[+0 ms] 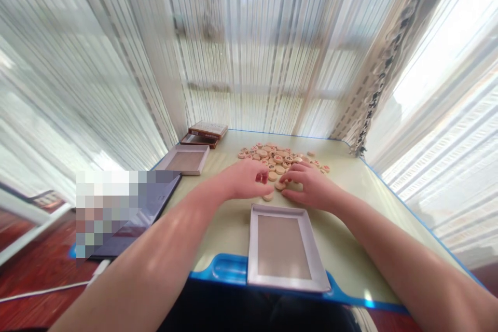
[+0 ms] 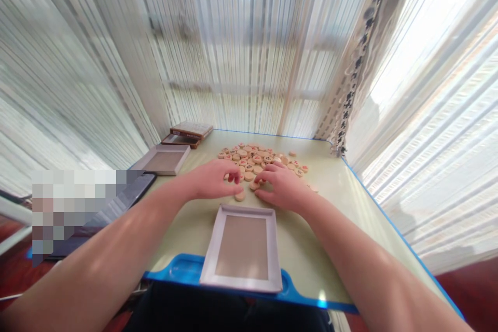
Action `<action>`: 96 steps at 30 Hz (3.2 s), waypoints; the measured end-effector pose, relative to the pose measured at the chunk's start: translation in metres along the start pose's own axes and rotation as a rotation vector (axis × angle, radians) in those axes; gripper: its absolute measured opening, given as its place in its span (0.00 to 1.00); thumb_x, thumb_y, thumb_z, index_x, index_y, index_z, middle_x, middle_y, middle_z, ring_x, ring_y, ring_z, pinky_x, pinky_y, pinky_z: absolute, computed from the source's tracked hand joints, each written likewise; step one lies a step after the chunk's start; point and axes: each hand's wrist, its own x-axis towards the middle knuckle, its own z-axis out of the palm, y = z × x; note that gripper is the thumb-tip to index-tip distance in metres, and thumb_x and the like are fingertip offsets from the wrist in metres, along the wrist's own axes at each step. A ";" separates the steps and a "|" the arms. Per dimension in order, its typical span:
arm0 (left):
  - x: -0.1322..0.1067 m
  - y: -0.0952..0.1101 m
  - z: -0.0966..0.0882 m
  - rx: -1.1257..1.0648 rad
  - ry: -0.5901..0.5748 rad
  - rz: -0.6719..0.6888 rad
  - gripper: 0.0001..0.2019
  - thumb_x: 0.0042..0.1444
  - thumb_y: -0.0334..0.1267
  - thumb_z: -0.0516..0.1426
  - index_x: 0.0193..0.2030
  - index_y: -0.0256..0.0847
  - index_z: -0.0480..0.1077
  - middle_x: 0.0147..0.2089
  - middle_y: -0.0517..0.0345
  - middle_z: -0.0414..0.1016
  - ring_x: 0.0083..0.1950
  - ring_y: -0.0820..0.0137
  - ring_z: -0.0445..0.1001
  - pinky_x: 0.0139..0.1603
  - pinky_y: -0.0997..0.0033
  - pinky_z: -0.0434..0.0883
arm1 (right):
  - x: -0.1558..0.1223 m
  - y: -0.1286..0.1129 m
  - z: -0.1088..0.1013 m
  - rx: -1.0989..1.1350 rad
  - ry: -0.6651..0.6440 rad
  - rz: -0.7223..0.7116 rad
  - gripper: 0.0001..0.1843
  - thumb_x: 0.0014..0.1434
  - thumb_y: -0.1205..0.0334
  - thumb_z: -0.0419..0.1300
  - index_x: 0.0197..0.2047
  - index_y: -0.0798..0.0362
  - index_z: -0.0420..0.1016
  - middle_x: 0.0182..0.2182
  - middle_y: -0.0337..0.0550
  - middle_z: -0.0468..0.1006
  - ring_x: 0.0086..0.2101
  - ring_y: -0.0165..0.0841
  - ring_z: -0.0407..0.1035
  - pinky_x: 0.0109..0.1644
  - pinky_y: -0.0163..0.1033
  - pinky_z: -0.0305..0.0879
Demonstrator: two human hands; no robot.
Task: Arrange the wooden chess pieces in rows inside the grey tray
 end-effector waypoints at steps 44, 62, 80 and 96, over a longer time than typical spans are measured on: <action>0.027 -0.033 0.032 0.085 0.325 -0.080 0.13 0.53 0.36 0.50 0.34 0.43 0.77 0.39 0.56 0.76 0.45 0.63 0.68 0.49 0.65 0.66 | 0.002 0.016 0.004 -0.096 0.103 0.290 0.09 0.52 0.54 0.57 0.32 0.47 0.77 0.35 0.43 0.73 0.39 0.37 0.63 0.47 0.43 0.58; 0.025 -0.022 0.029 0.143 0.464 -0.028 0.14 0.57 0.38 0.49 0.28 0.39 0.73 0.32 0.54 0.75 0.40 0.65 0.69 0.45 0.66 0.66 | 0.004 0.016 0.004 -0.115 0.103 0.334 0.13 0.52 0.51 0.56 0.30 0.50 0.77 0.31 0.44 0.75 0.38 0.37 0.65 0.45 0.41 0.59; 0.018 -0.007 0.027 -0.053 0.415 0.133 0.12 0.55 0.41 0.51 0.31 0.39 0.73 0.31 0.57 0.75 0.36 0.70 0.69 0.41 0.70 0.65 | 0.003 0.017 0.007 -0.081 0.143 0.325 0.17 0.57 0.54 0.51 0.45 0.47 0.75 0.42 0.45 0.73 0.44 0.39 0.62 0.50 0.44 0.56; 0.021 -0.013 0.030 -0.034 0.181 0.086 0.13 0.52 0.48 0.53 0.33 0.45 0.76 0.36 0.57 0.70 0.38 0.69 0.69 0.42 0.70 0.66 | 0.003 0.013 0.005 -0.063 0.106 0.283 0.10 0.54 0.58 0.54 0.30 0.50 0.77 0.29 0.41 0.77 0.38 0.38 0.63 0.42 0.40 0.59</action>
